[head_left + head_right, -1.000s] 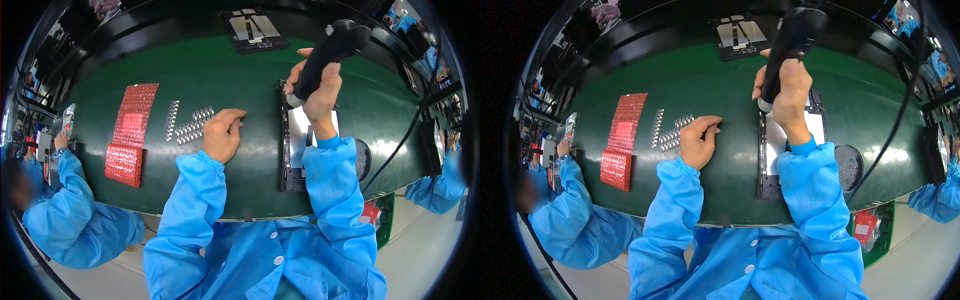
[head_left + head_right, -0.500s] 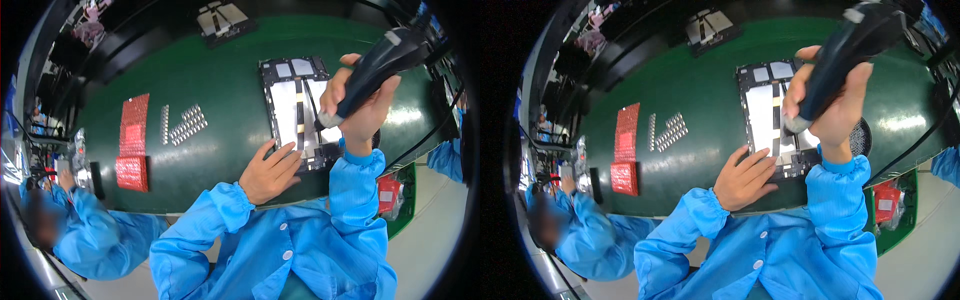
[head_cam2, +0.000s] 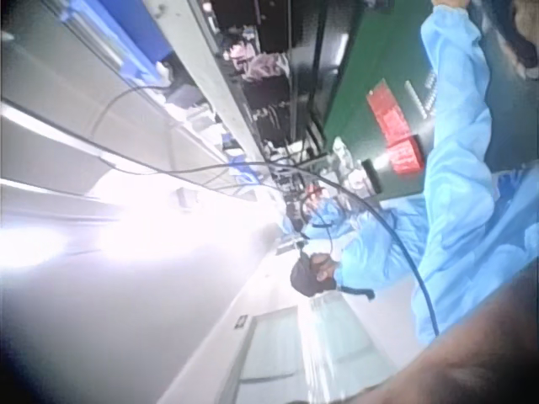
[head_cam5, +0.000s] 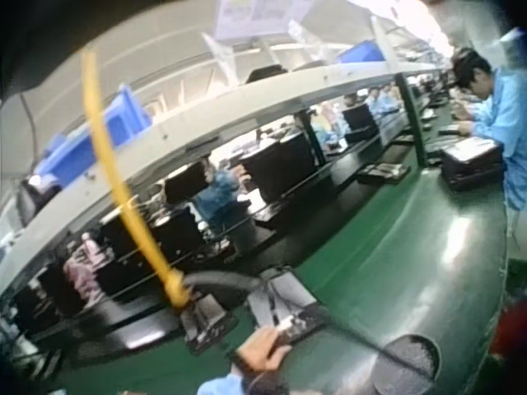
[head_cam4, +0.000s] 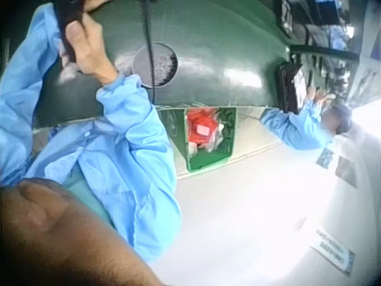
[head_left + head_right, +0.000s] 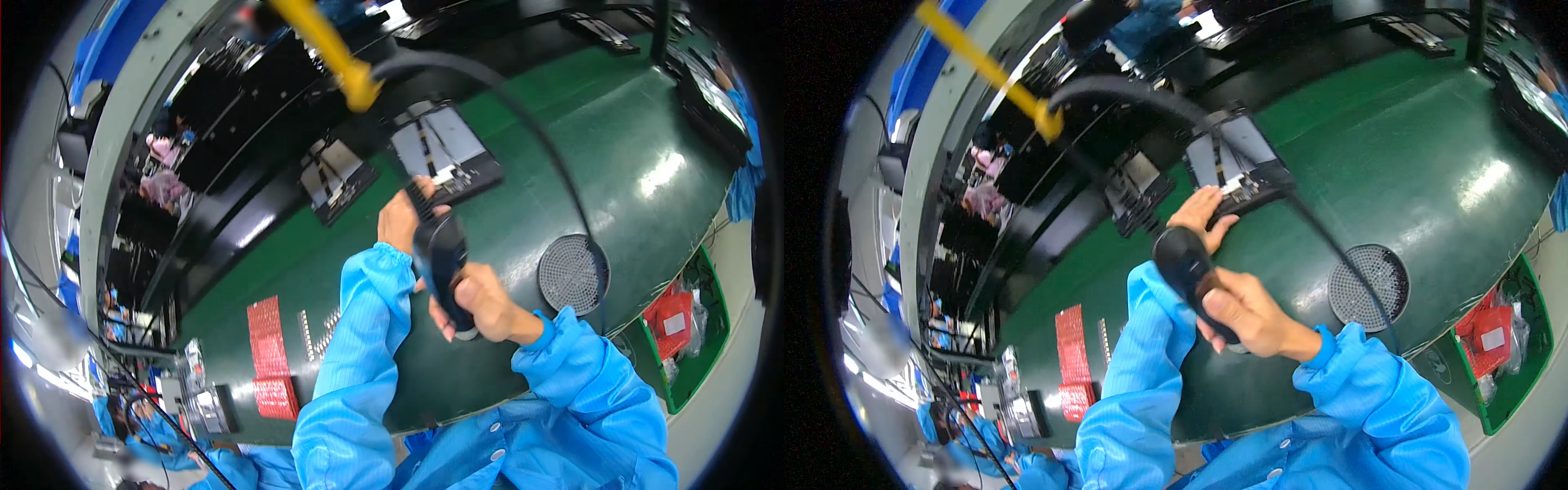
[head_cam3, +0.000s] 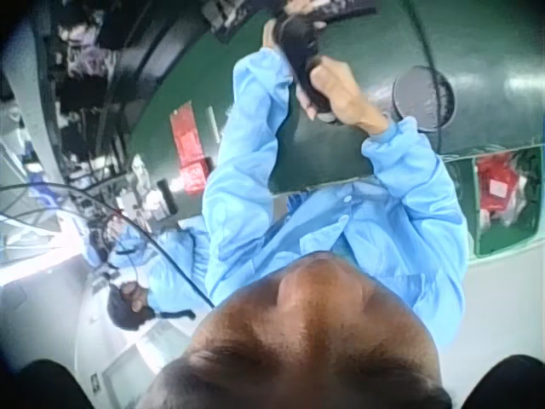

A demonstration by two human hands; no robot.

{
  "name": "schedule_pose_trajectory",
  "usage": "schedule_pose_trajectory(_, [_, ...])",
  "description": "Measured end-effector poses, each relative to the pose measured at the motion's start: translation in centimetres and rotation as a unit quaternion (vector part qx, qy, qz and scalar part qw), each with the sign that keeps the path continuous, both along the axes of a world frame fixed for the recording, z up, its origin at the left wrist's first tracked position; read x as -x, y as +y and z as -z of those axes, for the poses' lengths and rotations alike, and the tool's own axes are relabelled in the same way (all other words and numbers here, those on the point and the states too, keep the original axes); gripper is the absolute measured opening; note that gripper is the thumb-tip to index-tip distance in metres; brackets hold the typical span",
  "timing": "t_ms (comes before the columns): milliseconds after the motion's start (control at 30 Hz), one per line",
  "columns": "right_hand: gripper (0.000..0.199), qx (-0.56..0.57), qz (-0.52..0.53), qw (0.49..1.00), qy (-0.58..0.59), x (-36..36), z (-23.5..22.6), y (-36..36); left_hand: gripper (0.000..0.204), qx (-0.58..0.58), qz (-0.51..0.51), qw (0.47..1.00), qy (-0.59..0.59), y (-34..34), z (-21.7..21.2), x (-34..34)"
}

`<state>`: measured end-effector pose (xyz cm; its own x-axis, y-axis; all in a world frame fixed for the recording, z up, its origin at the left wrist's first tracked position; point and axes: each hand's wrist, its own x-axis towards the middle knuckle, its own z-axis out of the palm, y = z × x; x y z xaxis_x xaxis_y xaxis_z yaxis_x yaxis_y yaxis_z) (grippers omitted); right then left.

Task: Installing small components and securing them with a power screwdriver on electronic screens.

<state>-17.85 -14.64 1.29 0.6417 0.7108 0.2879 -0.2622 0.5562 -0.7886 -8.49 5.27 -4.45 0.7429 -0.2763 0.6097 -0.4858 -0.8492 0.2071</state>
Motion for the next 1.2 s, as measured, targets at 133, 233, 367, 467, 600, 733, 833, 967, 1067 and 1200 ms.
schedule_pose_trajectory(133, [0.038,-0.012,-0.014,1.0,-0.019,-0.5,0.5,0.3,0.043,-0.052,-0.107,0.992,0.048,0.5,-2.0,-4.8])
schedule_pose_trajectory(233, [0.037,-0.021,-0.009,1.0,-0.015,-0.9,0.7,0.3,0.032,-0.071,-0.156,0.98,0.1,1.0,-3.1,-5.7])
schedule_pose_trajectory(367, [0.037,-0.024,0.036,0.998,-0.052,-1.6,0.2,-0.2,0.046,-0.081,-0.111,0.982,0.129,4.4,-2.6,-5.6])
schedule_pose_trajectory(467, [0.038,-0.021,0.024,0.998,-0.053,-1.5,0.0,-0.2,0.049,-0.236,-0.219,0.939,0.123,10.9,-2.5,-3.8])
schedule_pose_trajectory(600, [0.041,-0.01,0.034,0.997,-0.073,-1.4,-0.3,-0.3,0.033,-0.272,-0.403,0.845,0.223,16.2,-1.7,-2.2])
schedule_pose_trajectory(733, [0.042,-0.011,0.052,0.995,-0.087,-1.4,0.0,-0.2,0.02,-0.259,-0.349,0.882,0.183,21.2,-0.5,-1.7])
schedule_pose_trajectory(833, [0.044,0.0,0.069,0.994,-0.087,-1.5,0.1,-0.6,0.034,-0.295,-0.381,0.822,0.303,22.7,-0.5,-1.5])
schedule_pose_trajectory(967, [0.043,0.025,0.066,0.993,-0.091,-1.9,0.6,-0.5,0.042,-0.217,-0.383,0.885,0.151,19.0,-3.0,0.4])
schedule_pose_trajectory(1067, [0.039,0.036,0.064,0.992,-0.098,-2.4,0.7,-0.7,0.044,-0.19,-0.453,0.864,0.111,17.7,-5.5,-0.5])
schedule_pose_trajectory(1200, [0.04,0.046,0.071,0.992,-0.09,-2.7,0.3,-0.9,0.04,-0.103,-0.329,0.934,0.093,17.0,-6.0,-1.5])
